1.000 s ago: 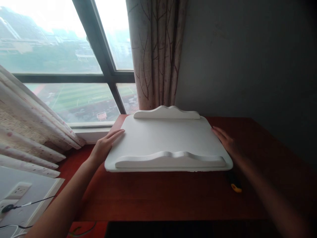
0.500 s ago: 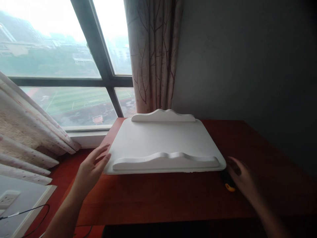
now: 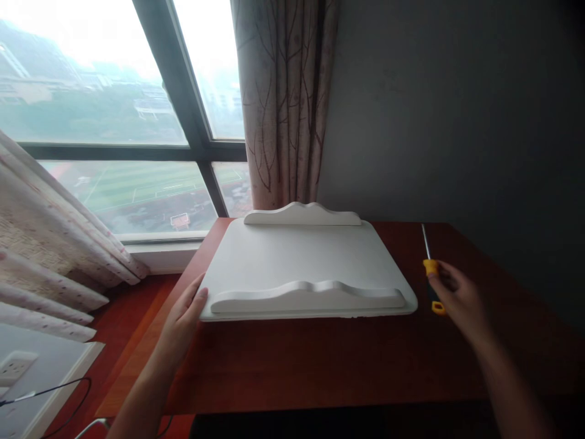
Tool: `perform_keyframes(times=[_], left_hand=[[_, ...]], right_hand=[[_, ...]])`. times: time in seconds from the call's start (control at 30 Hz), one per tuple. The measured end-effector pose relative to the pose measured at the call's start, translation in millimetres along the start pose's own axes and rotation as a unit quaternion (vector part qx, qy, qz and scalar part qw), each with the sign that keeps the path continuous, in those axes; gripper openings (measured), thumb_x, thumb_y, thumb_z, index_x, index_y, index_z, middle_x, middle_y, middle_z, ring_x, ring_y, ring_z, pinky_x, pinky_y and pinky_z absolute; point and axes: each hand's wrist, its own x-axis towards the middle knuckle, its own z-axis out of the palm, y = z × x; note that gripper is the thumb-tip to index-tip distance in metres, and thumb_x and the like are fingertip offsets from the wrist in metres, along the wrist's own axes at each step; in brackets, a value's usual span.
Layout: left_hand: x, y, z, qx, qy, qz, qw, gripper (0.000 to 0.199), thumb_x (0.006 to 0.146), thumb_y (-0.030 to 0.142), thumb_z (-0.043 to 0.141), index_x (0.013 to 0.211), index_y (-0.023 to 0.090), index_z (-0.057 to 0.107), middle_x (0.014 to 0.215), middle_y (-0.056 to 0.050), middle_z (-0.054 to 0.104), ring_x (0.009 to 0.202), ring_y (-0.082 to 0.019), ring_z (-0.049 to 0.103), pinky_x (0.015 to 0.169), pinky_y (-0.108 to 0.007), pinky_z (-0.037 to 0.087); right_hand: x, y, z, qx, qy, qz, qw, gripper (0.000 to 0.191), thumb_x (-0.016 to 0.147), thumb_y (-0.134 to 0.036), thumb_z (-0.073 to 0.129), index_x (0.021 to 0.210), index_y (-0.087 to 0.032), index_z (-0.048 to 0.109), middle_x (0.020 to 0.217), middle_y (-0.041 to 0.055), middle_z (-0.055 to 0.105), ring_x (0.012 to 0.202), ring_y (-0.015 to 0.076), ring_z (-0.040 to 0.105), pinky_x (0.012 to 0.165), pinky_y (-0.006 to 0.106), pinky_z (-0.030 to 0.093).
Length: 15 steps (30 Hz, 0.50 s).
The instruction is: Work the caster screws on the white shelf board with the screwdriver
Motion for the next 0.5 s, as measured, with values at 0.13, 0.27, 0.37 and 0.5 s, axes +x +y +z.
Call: perform_keyframes(times=[0.13, 0.27, 0.37, 0.5], left_hand=[[-2, -4, 2.6, -0.018, 0.004, -0.009, 1.0, 0.066, 0.09, 0.062, 0.058, 0.143, 0.023, 0.057, 0.145, -0.006, 0.06, 0.143, -0.035, 0.046, 0.124, -0.047, 0.032], [-3, -5, 5.5, -0.014, 0.011, -0.011, 1.0, 0.07, 0.09, 0.063, 0.056, 0.145, 0.019, 0.055, 0.149, -0.009, 0.056, 0.144, -0.034, 0.043, 0.125, -0.046, 0.027], [-4, -2, 8.3, -0.026, 0.028, -0.014, 0.999, 0.073, 0.089, 0.064, 0.056, 0.145, 0.016, 0.055, 0.15, -0.011, 0.055, 0.144, -0.033, 0.043, 0.126, -0.044, 0.025], [-6, 0, 10.3, -0.032, 0.04, -0.02, 0.998, 0.074, 0.087, 0.065, 0.058, 0.143, 0.016, 0.057, 0.149, -0.01, 0.056, 0.143, -0.034, 0.043, 0.125, -0.043, 0.025]], right_hand=[[25, -78, 17, 0.015, -0.145, -0.171, 0.974, 0.042, 0.092, -0.043, 0.059, 0.129, -0.025, 0.064, 0.129, 0.0096, 0.068, 0.113, 0.0274, 0.067, 0.098, 0.042, 0.054], [37, -139, 54, -0.022, -0.273, -0.275, 0.922, 0.034, 0.09, -0.03, 0.059, 0.123, -0.029, 0.069, 0.127, 0.0064, 0.068, 0.116, 0.0258, 0.064, 0.104, 0.041, 0.049], [40, -162, 78, -0.052, -0.319, -0.289, 0.901, 0.034, 0.088, -0.03, 0.062, 0.12, -0.027, 0.072, 0.12, 0.0081, 0.07, 0.111, 0.026, 0.065, 0.098, 0.038, 0.051], [38, -174, 95, -0.076, -0.335, -0.295, 0.892, 0.035, 0.082, -0.033, 0.069, 0.117, -0.027, 0.074, 0.111, 0.0082, 0.072, 0.102, 0.0256, 0.066, 0.084, 0.033, 0.052]])
